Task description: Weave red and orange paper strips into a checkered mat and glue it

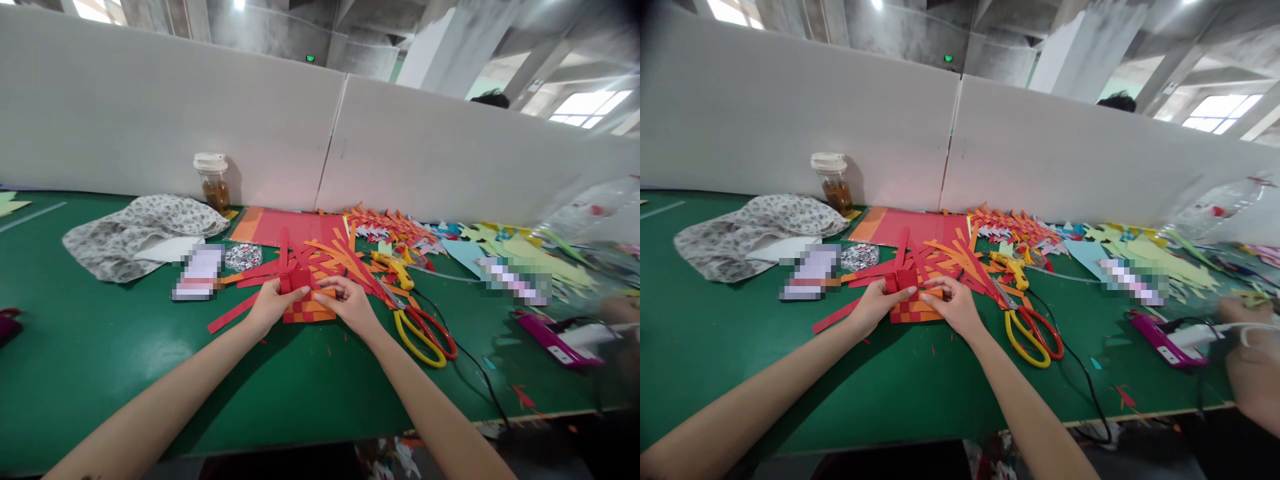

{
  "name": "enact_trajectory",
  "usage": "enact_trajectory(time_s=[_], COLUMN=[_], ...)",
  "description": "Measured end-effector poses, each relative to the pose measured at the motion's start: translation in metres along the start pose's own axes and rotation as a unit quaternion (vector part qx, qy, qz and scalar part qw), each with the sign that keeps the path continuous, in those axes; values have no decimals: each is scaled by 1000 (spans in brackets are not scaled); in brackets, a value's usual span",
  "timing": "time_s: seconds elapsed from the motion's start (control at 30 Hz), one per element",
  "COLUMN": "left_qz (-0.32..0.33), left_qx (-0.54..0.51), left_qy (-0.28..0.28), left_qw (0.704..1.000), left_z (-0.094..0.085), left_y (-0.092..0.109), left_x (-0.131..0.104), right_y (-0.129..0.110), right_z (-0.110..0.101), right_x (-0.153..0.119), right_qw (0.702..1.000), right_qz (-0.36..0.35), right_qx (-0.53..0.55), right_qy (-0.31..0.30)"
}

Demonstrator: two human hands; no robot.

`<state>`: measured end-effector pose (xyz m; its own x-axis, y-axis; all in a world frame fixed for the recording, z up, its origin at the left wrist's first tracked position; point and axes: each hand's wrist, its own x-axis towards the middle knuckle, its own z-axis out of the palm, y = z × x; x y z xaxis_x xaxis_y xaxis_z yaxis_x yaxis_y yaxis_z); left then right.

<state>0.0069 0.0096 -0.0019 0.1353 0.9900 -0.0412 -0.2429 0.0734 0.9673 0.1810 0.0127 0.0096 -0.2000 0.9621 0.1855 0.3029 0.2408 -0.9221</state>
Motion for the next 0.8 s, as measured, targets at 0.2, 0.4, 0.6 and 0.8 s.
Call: enact_trajectory(time_s=[0.2, 0.4, 0.6, 0.8], left_qz=[15, 20, 19, 28], left_qx=[27, 38, 41, 62], left_qy=[-25, -24, -14, -18], left_qw=[999, 999, 999, 998], left_z=[-2, -2, -2, -2], left_y=[1, 0, -1, 1], left_x=[0, 2, 2, 0], right_y=[0, 2, 3, 4], right_z=[-2, -6, -5, -3], right_x=[0, 1, 0, 0], right_qw=[1000, 1000, 999, 999], right_qz=[1, 1, -3, -7], right_qx=[-11, -19, -34, -38], right_qy=[-3, -13, -7, -5])
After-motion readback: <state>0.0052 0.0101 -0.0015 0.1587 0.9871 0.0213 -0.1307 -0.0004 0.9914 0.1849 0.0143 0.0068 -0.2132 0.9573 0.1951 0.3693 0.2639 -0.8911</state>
